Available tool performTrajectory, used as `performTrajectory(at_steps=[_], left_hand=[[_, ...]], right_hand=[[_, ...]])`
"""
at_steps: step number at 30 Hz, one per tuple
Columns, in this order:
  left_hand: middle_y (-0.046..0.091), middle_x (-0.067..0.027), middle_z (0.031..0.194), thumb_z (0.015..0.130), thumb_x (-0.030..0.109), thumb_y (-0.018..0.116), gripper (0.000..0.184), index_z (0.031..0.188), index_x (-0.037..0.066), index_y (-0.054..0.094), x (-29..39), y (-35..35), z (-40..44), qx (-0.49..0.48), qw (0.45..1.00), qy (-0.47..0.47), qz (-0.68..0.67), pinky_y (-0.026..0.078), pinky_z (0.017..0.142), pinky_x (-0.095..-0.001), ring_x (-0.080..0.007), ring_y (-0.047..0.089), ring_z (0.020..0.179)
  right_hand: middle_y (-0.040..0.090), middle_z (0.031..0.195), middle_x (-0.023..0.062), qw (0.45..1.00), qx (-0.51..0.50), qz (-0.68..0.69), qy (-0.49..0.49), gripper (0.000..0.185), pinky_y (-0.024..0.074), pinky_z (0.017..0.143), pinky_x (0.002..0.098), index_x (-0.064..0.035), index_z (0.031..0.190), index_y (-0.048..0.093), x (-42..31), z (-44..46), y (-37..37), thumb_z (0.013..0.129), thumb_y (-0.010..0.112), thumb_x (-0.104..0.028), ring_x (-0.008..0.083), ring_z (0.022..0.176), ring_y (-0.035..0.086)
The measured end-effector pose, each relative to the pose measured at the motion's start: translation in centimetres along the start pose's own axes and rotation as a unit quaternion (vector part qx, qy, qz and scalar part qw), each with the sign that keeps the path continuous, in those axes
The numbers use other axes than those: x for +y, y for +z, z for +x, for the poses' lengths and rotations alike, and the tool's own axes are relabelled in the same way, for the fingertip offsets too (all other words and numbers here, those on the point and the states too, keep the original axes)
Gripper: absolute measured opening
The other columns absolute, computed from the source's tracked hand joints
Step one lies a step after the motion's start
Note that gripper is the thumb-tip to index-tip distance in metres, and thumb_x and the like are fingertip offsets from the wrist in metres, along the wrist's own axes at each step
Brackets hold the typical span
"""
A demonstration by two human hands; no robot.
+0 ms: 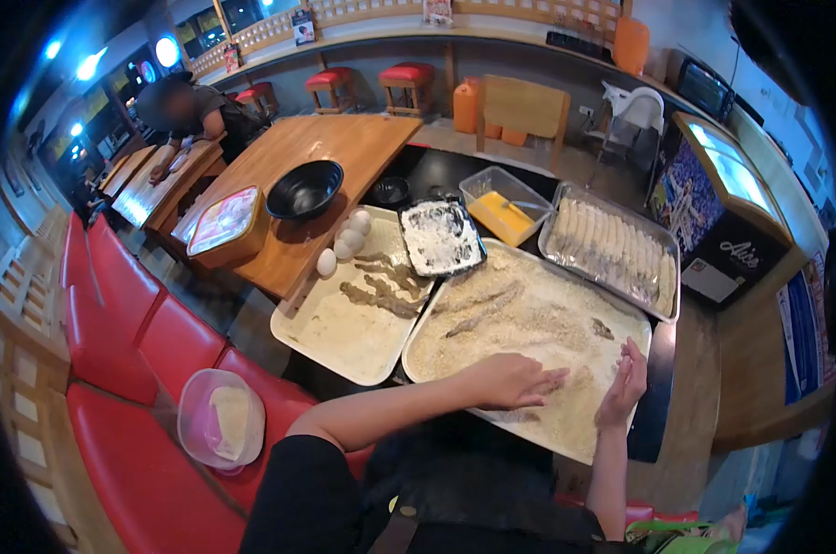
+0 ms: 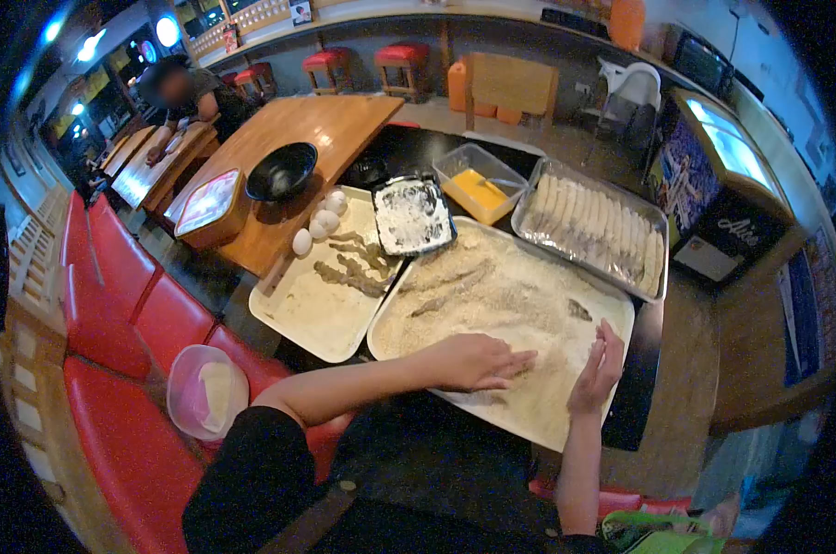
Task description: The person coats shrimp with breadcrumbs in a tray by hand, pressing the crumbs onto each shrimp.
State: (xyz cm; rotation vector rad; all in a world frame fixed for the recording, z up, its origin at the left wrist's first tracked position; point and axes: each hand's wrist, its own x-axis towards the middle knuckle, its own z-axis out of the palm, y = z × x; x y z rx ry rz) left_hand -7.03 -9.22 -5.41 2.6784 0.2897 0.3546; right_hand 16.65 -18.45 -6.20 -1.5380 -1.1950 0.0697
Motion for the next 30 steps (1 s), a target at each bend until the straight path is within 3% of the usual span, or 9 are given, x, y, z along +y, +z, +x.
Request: performTrajectory(at_steps=[2, 3, 4, 7, 8, 12, 15, 24, 30], left_hand=[[0.060, -0.0162, 0.087, 0.095, 0.045, 0.051, 0.065, 0.150, 0.015, 0.034, 0.1, -0.2, -0.9, -0.020, 1.000, 0.000, 0.021, 0.051, 0.073, -0.0444, -0.0340, 0.062, 0.080], [0.060, -0.0162, 0.086, 0.094, 0.043, 0.052, 0.063, 0.148, 0.015, 0.037, 0.0, -0.4, -1.4, -0.001, 1.000, 0.024, 0.014, 0.051, 0.073, -0.0443, -0.0334, 0.062, 0.080], [0.059, -0.0140, 0.099, 0.094, 0.041, 0.052, 0.064, 0.149, 0.012, 0.036, 0.3, -1.1, -1.7, -0.052, 0.998, -0.013, -0.011, 0.050, 0.083, -0.0420, -0.0310, 0.060, 0.092], [0.056, -0.0200, 0.128, 0.093, 0.033, 0.053, 0.067, 0.153, 0.013, 0.029, 1.2, -2.7, -1.4, -0.105, 0.994, -0.024, 0.010, 0.040, 0.105, -0.0432, -0.0369, 0.053, 0.120], [0.052, -0.0219, 0.135, 0.094, 0.032, 0.052, 0.067, 0.153, 0.013, 0.027, 1.1, -2.4, -1.1, -0.118, 0.992, -0.037, 0.018, 0.038, 0.108, -0.0442, -0.0377, 0.049, 0.125], [0.050, -0.0246, 0.137, 0.096, 0.029, 0.050, 0.064, 0.153, 0.013, 0.026, 1.3, -2.5, 0.3, -0.087, 0.995, -0.043, -0.025, 0.036, 0.109, -0.0453, -0.0399, 0.048, 0.126], [0.050, -0.0246, 0.137, 0.097, 0.029, 0.050, 0.064, 0.153, 0.013, 0.026, 0.0, -0.7, 1.4, -0.018, 1.000, 0.013, 0.015, 0.035, 0.110, -0.0447, -0.0394, 0.047, 0.127], [0.051, -0.0223, 0.136, 0.095, 0.030, 0.051, 0.063, 0.152, 0.013, 0.030, 1.1, -4.0, -1.5, -0.112, 0.992, -0.055, -0.009, 0.038, 0.108, -0.0456, -0.0389, 0.049, 0.125], [0.050, -0.0225, 0.137, 0.095, 0.033, 0.051, 0.066, 0.153, 0.014, 0.028, 0.1, -3.0, -3.0, -0.099, 0.994, 0.012, 0.035, 0.037, 0.109, -0.0457, -0.0391, 0.048, 0.127]], right_hand=[[0.061, 0.114, 0.0162, 0.998, 0.013, 0.044, 0.030, 0.037, 0.0442, 0.097, 0.0347, 0.0036, 0.125, 0.058, 0.4, 0.0, 0.4, 0.102, 0.043, -0.022, 0.0260, 0.110, 0.058], [0.059, 0.127, 0.0109, 1.000, -0.019, 0.003, -0.009, 0.035, 0.0432, 0.100, 0.0323, -0.0006, 0.130, 0.057, 2.0, -0.2, -0.2, 0.102, 0.046, -0.018, 0.0202, 0.117, 0.056], [0.058, 0.128, 0.0115, 0.999, -0.017, 0.029, 0.007, 0.035, 0.0431, 0.100, 0.0319, 0.0002, 0.130, 0.057, 2.7, -0.3, 0.0, 0.102, 0.046, -0.017, 0.0204, 0.117, 0.056], [0.062, 0.117, 0.0124, 0.999, 0.005, 0.037, -0.011, 0.032, 0.0449, 0.096, 0.0307, 0.0024, 0.125, 0.059, 0.9, 0.1, 0.1, 0.099, 0.049, -0.013, 0.0201, 0.109, 0.059], [0.063, 0.111, 0.0159, 0.999, 0.018, 0.005, -0.035, 0.027, 0.0467, 0.092, 0.0340, 0.0008, 0.120, 0.062, 0.6, 0.2, 0.2, 0.100, 0.047, -0.013, 0.0266, 0.105, 0.060], [0.064, 0.103, 0.0150, 0.998, 0.037, -0.013, -0.053, 0.026, 0.0477, 0.085, 0.0342, -0.0031, 0.121, 0.062, 0.3, 0.2, 0.1, 0.100, 0.049, -0.012, 0.0263, 0.096, 0.061], [0.064, 0.101, 0.0147, 0.997, 0.042, -0.016, -0.058, 0.026, 0.0478, 0.084, 0.0343, -0.0037, 0.121, 0.062, 0.3, 0.3, 0.2, 0.100, 0.049, -0.013, 0.0263, 0.095, 0.061], [0.064, 0.100, 0.0147, 0.997, 0.023, -0.031, -0.068, 0.027, 0.0482, 0.085, 0.0361, -0.0030, 0.119, 0.063, 0.0, 0.4, 0.1, 0.100, 0.048, -0.013, 0.0279, 0.096, 0.061], [0.064, 0.103, 0.0137, 0.997, 0.007, -0.041, -0.061, 0.028, 0.0475, 0.087, 0.0325, -0.0024, 0.123, 0.062, 0.0, 0.3, -0.1, 0.100, 0.048, -0.011, 0.0233, 0.098, 0.063]])
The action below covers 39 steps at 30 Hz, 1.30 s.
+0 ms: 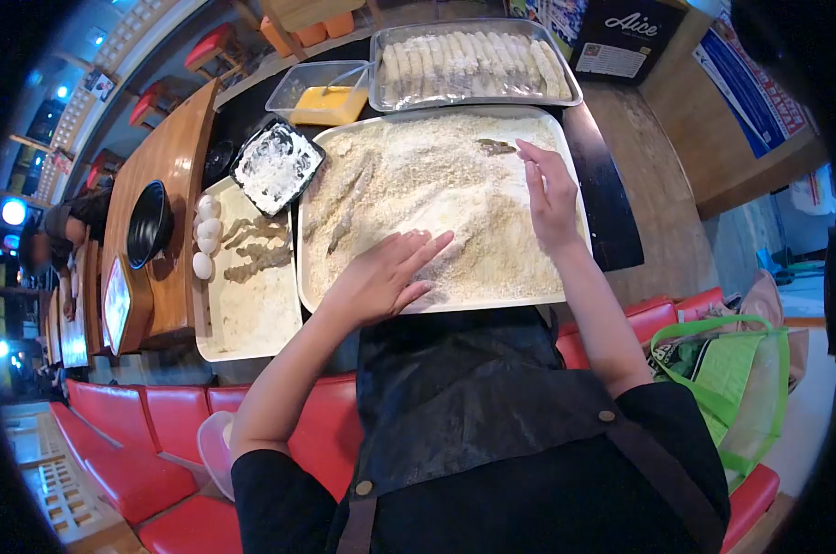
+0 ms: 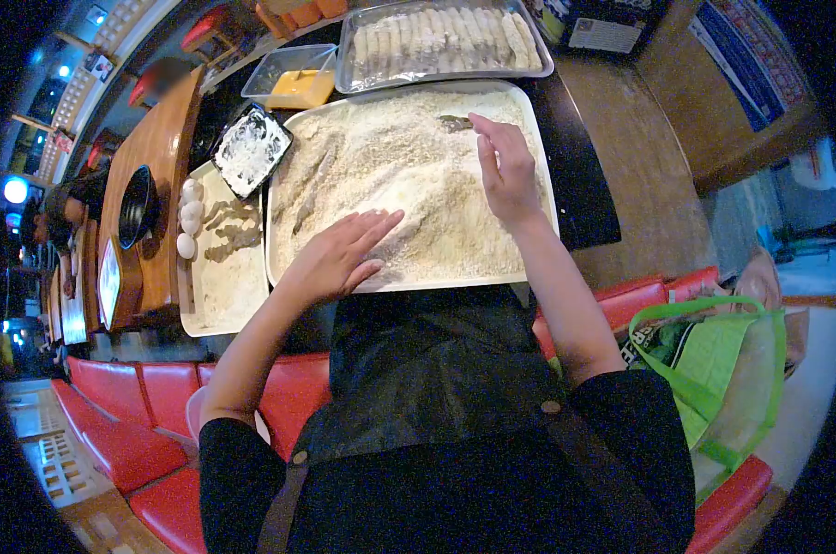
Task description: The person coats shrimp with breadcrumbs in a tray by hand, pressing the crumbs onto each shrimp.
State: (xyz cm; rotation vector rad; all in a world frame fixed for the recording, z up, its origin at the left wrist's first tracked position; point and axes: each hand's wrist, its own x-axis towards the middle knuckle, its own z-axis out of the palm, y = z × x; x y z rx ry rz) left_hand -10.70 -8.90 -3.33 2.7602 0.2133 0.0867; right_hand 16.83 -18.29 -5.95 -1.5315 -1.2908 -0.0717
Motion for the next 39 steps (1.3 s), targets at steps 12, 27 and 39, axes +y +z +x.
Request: performTrajectory(at_steps=[12, 27, 39], left_hand=[[0.040, -0.0268, 0.145, 0.098, 0.033, 0.049, 0.066, 0.153, 0.007, 0.022, -0.9, 1.4, 7.5, 0.049, 0.985, -0.007, -0.168, 0.034, 0.111, -0.0461, -0.0398, 0.040, 0.135], [0.027, -0.0242, 0.154, 0.083, 0.009, 0.057, 0.072, 0.149, 0.001, 0.029, -0.7, 4.1, 8.6, 0.042, 0.996, 0.041, -0.069, 0.024, 0.118, -0.0492, -0.0392, 0.030, 0.142], [0.055, -0.0185, 0.131, 0.090, 0.023, 0.066, 0.051, 0.137, 0.008, 0.052, -0.5, -0.9, 3.7, 0.117, 0.972, -0.108, -0.176, 0.042, 0.103, -0.0390, -0.0335, 0.054, 0.122]], right_hand=[[0.064, 0.101, 0.0155, 1.000, 0.010, 0.010, 0.003, 0.027, 0.0480, 0.086, 0.0371, -0.0023, 0.120, 0.062, 0.0, -0.1, 0.4, 0.100, 0.048, -0.014, 0.0286, 0.097, 0.061], [0.064, 0.100, 0.0160, 1.000, -0.005, 0.001, 0.002, 0.026, 0.0475, 0.086, 0.0371, -0.0015, 0.118, 0.062, -0.1, 0.0, 0.4, 0.100, 0.048, -0.013, 0.0297, 0.096, 0.060], [0.064, 0.101, 0.0154, 1.000, 0.005, 0.005, 0.007, 0.025, 0.0481, 0.085, 0.0370, -0.0021, 0.116, 0.064, 0.4, -0.2, 0.5, 0.098, 0.051, -0.012, 0.0289, 0.096, 0.061]])
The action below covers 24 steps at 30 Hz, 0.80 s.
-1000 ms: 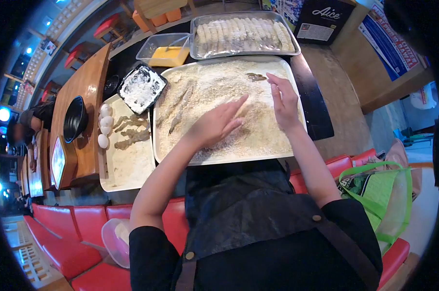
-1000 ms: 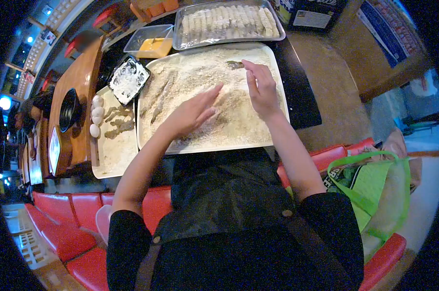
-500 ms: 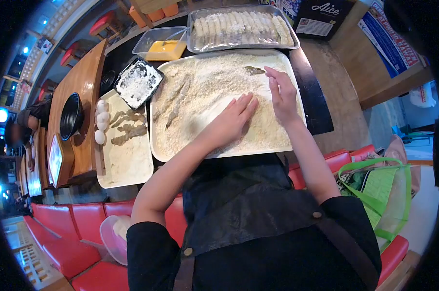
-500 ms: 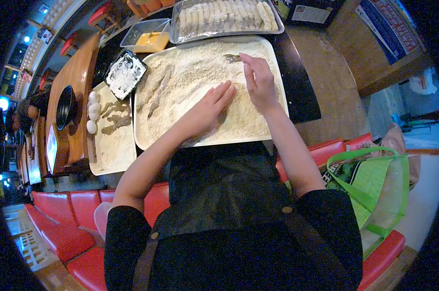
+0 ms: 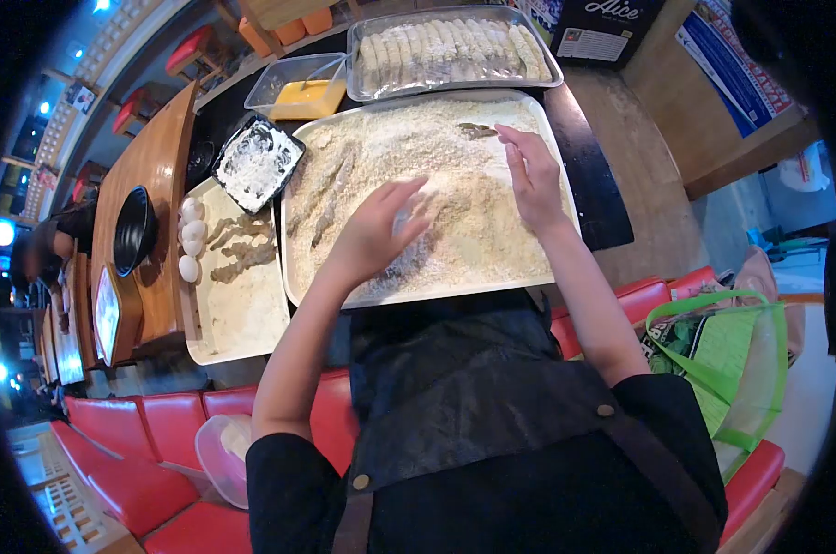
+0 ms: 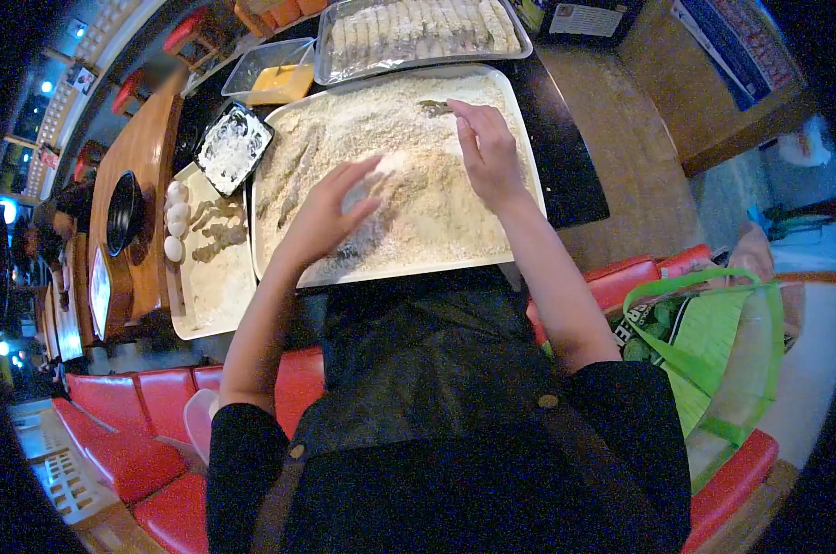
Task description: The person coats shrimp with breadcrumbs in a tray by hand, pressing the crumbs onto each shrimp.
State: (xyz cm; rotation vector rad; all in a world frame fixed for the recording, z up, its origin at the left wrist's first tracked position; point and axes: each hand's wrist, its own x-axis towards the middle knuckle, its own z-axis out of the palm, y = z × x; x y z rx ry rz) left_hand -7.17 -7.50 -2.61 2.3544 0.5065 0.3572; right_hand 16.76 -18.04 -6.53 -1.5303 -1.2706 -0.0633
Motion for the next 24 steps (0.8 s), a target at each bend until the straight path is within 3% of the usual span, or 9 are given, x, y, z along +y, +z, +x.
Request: performTrajectory(at_steps=[3, 6, 9, 12, 15, 19, 23, 24], left_hand=[[0.062, -0.0146, 0.110, 0.084, 0.018, 0.071, 0.045, 0.127, 0.010, 0.058, 0.7, 0.3, -2.8, 0.014, 0.997, -0.024, 0.074, 0.049, 0.089, -0.0389, -0.0312, 0.062, 0.103], [0.062, -0.0130, 0.106, 0.083, 0.023, 0.070, 0.038, 0.118, 0.011, 0.060, -0.4, 0.9, -4.0, 0.042, 0.994, -0.046, 0.092, 0.051, 0.085, -0.0410, -0.0334, 0.062, 0.098], [0.063, -0.0113, 0.105, 0.079, 0.018, 0.073, 0.035, 0.112, 0.011, 0.065, -1.9, -0.3, -4.4, 0.098, 0.985, -0.045, 0.132, 0.052, 0.083, -0.0402, -0.0317, 0.062, 0.096], [0.061, -0.0128, 0.108, 0.077, 0.016, 0.074, 0.036, 0.111, 0.009, 0.066, -1.3, -1.6, -4.5, 0.110, 0.986, -0.027, 0.119, 0.051, 0.085, -0.0390, -0.0318, 0.060, 0.100], [0.060, -0.0140, 0.110, 0.076, 0.015, 0.075, 0.038, 0.112, 0.009, 0.066, -0.5, -2.1, -5.4, 0.101, 0.989, -0.059, 0.094, 0.050, 0.087, -0.0392, -0.0324, 0.059, 0.103], [0.060, -0.0142, 0.109, 0.076, 0.013, 0.076, 0.039, 0.114, 0.008, 0.065, 0.0, -1.4, -6.3, 0.113, 0.982, -0.113, 0.099, 0.049, 0.087, -0.0394, -0.0321, 0.059, 0.103], [0.062, -0.0132, 0.104, 0.078, 0.011, 0.075, 0.037, 0.113, 0.006, 0.066, -1.3, -0.1, -6.7, 0.163, 0.979, -0.081, 0.094, 0.050, 0.082, -0.0381, -0.0312, 0.061, 0.098], [0.063, -0.0127, 0.103, 0.078, 0.010, 0.074, 0.036, 0.113, 0.006, 0.066, -1.2, -0.6, -6.5, 0.106, 0.985, -0.132, 0.010, 0.051, 0.081, -0.0373, -0.0308, 0.062, 0.097]], right_hand=[[0.064, 0.101, 0.0152, 1.000, -0.011, -0.006, -0.004, 0.024, 0.0488, 0.085, 0.0365, -0.0029, 0.115, 0.065, -0.1, 0.2, 0.0, 0.098, 0.051, -0.012, 0.0289, 0.096, 0.061], [0.064, 0.102, 0.0153, 0.999, -0.037, -0.013, 0.012, 0.023, 0.0497, 0.085, 0.0362, -0.0036, 0.115, 0.065, -0.6, 0.2, 0.0, 0.098, 0.051, -0.011, 0.0292, 0.096, 0.061], [0.064, 0.104, 0.0150, 0.998, -0.044, -0.016, 0.036, 0.023, 0.0500, 0.090, 0.0361, -0.0037, 0.114, 0.065, -1.0, 0.3, -0.2, 0.094, 0.055, -0.009, 0.0301, 0.099, 0.061], [0.064, 0.105, 0.0144, 0.993, -0.073, -0.073, -0.057, 0.025, 0.0491, 0.093, 0.0372, -0.0039, 0.112, 0.065, -2.2, 0.2, -0.4, 0.087, 0.061, -0.009, 0.0309, 0.102, 0.060], [0.064, 0.107, 0.0143, 0.973, -0.209, -0.009, -0.094, 0.034, 0.0484, 0.094, 0.0389, -0.0046, 0.114, 0.065, -4.7, 0.4, 0.5, 0.080, 0.067, -0.007, 0.0320, 0.106, 0.060], [0.063, 0.111, 0.0136, 0.944, -0.318, 0.017, -0.084, 0.036, 0.0481, 0.094, 0.0384, -0.0047, 0.113, 0.065, -5.6, -0.9, 3.1, 0.078, 0.068, -0.009, 0.0295, 0.109, 0.058], [0.066, 0.103, 0.0120, 0.926, -0.367, 0.022, -0.088, 0.035, 0.0506, 0.084, 0.0358, -0.0046, 0.112, 0.067, -5.1, -0.9, 4.6, 0.078, 0.067, -0.008, 0.0272, 0.094, 0.062], [0.066, 0.100, 0.0115, 0.917, -0.393, 0.039, -0.062, 0.034, 0.0508, 0.081, 0.0350, -0.0046, 0.112, 0.067, -5.0, -0.3, 4.2, 0.077, 0.067, -0.008, 0.0264, 0.090, 0.062]])
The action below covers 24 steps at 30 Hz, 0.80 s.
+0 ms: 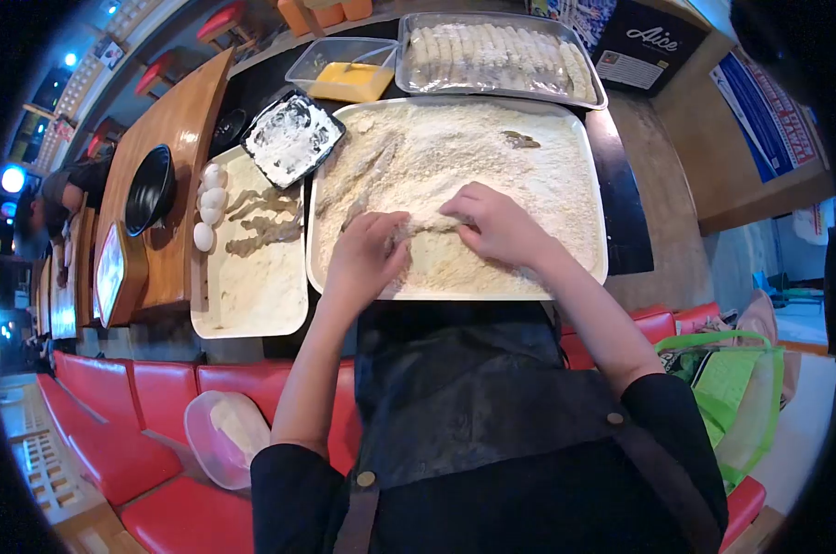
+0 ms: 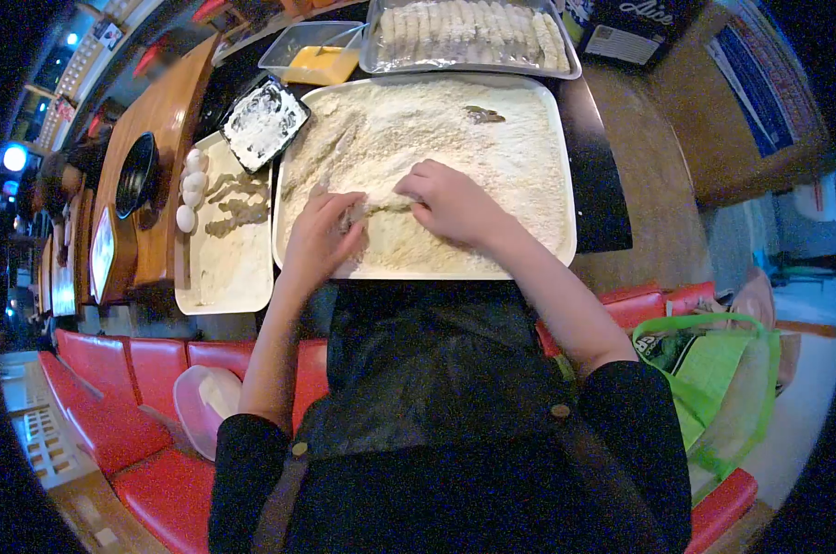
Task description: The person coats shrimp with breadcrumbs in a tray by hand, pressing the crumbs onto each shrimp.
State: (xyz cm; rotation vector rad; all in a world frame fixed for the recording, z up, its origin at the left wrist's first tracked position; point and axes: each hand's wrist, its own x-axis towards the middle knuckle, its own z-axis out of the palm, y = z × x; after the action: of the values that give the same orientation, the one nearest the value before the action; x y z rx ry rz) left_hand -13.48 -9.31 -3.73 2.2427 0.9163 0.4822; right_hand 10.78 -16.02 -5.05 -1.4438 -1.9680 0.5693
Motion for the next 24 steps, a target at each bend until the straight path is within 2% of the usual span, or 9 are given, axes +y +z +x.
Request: performTrajectory(at_steps=[2, 3, 6, 7, 11, 17, 19, 22, 24], left_hand=[[0.064, -0.0116, 0.102, 0.078, 0.008, 0.074, 0.035, 0.113, 0.006, 0.067, 0.6, -1.0, 1.0, -0.138, 0.974, -0.108, -0.143, 0.051, 0.078, -0.0355, -0.0299, 0.063, 0.094], [0.064, -0.0110, 0.105, 0.079, 0.010, 0.073, 0.036, 0.115, 0.008, 0.069, 0.4, -1.0, 1.3, -0.184, 0.959, -0.156, -0.149, 0.050, 0.082, -0.0354, -0.0288, 0.061, 0.099], [0.064, -0.0120, 0.107, 0.080, 0.013, 0.073, 0.036, 0.116, 0.009, 0.068, -0.5, -0.1, 1.5, -0.019, 0.989, 0.119, 0.086, 0.046, 0.091, -0.0379, -0.0298, 0.058, 0.105], [0.063, -0.0131, 0.109, 0.082, 0.015, 0.072, 0.035, 0.116, 0.010, 0.068, -0.2, 0.0, 1.4, -0.014, 0.994, 0.083, 0.068, 0.042, 0.097, -0.0403, -0.0310, 0.055, 0.111], [0.065, -0.0126, 0.101, 0.082, 0.012, 0.072, 0.031, 0.112, 0.009, 0.070, 1.1, 0.9, 0.2, 0.010, 0.996, 0.092, 0.015, 0.048, 0.087, -0.0378, -0.0297, 0.061, 0.099], [0.066, -0.0124, 0.089, 0.082, 0.011, 0.072, 0.025, 0.107, 0.007, 0.072, 0.1, 1.9, 0.0, -0.011, 0.998, 0.066, 0.003, 0.053, 0.074, -0.0344, -0.0280, 0.065, 0.084], [0.066, -0.0129, 0.090, 0.083, 0.011, 0.071, 0.023, 0.106, 0.007, 0.072, 0.4, 0.8, 0.7, -0.056, 0.998, 0.034, -0.017, 0.052, 0.076, -0.0354, -0.0294, 0.064, 0.085], [0.065, -0.0138, 0.089, 0.082, 0.006, 0.069, 0.019, 0.100, 0.005, 0.072, -0.1, 0.1, 2.2, 0.085, 0.990, 0.102, 0.047, 0.051, 0.076, -0.0393, -0.0316, 0.062, 0.087], [0.066, -0.0139, 0.095, 0.085, 0.008, 0.069, 0.021, 0.105, 0.006, 0.072, 0.2, -0.7, 2.4, 0.099, 0.986, 0.104, 0.089, 0.051, 0.080, -0.0367, -0.0319, 0.064, 0.089]], right_hand=[[0.066, 0.094, 0.0125, 0.997, -0.032, 0.050, 0.046, 0.033, 0.0513, 0.079, 0.0351, -0.0041, 0.109, 0.068, 0.0, -0.3, -1.5, 0.076, 0.067, -0.008, 0.0275, 0.086, 0.063], [0.066, 0.092, 0.0139, 0.994, -0.039, 0.074, 0.075, 0.032, 0.0516, 0.080, 0.0361, -0.0035, 0.107, 0.069, -0.4, -0.6, -2.5, 0.076, 0.066, -0.009, 0.0295, 0.086, 0.064], [0.066, 0.088, 0.0139, 0.992, -0.003, 0.075, 0.105, 0.030, 0.0516, 0.081, 0.0355, -0.0038, 0.102, 0.072, 0.0, -1.7, -3.2, 0.074, 0.073, -0.014, 0.0284, 0.087, 0.064], [0.066, 0.088, 0.0137, 0.994, 0.012, 0.061, 0.089, 0.029, 0.0516, 0.081, 0.0352, -0.0036, 0.100, 0.072, -0.3, -1.9, -3.4, 0.073, 0.074, -0.014, 0.0281, 0.087, 0.064], [0.066, 0.089, 0.0092, 0.999, 0.034, 0.029, 0.005, 0.035, 0.0500, 0.073, 0.0317, -0.0047, 0.105, 0.071, 1.4, -2.9, -2.1, 0.071, 0.080, -0.008, 0.0223, 0.083, 0.061], [0.067, 0.093, 0.0106, 0.997, 0.060, 0.003, -0.043, 0.035, 0.0508, 0.075, 0.0336, -0.0053, 0.107, 0.070, 1.7, -2.6, -1.3, 0.073, 0.077, -0.004, 0.0252, 0.088, 0.063], [0.067, 0.096, 0.0117, 0.999, 0.034, 0.014, 0.029, 0.032, 0.0509, 0.079, 0.0349, -0.0054, 0.107, 0.070, 0.5, -2.3, -1.8, 0.075, 0.075, -0.005, 0.0269, 0.091, 0.063], [0.066, 0.099, 0.0128, 0.994, 0.095, -0.018, 0.043, 0.030, 0.0504, 0.084, 0.0364, -0.0055, 0.108, 0.069, 0.4, -1.6, -1.4, 0.078, 0.073, -0.007, 0.0290, 0.095, 0.062], [0.066, 0.100, 0.0134, 0.987, 0.151, -0.047, 0.031, 0.030, 0.0498, 0.086, 0.0372, -0.0055, 0.109, 0.068, 0.4, -1.3, -1.5, 0.079, 0.073, -0.009, 0.0301, 0.097, 0.062]])
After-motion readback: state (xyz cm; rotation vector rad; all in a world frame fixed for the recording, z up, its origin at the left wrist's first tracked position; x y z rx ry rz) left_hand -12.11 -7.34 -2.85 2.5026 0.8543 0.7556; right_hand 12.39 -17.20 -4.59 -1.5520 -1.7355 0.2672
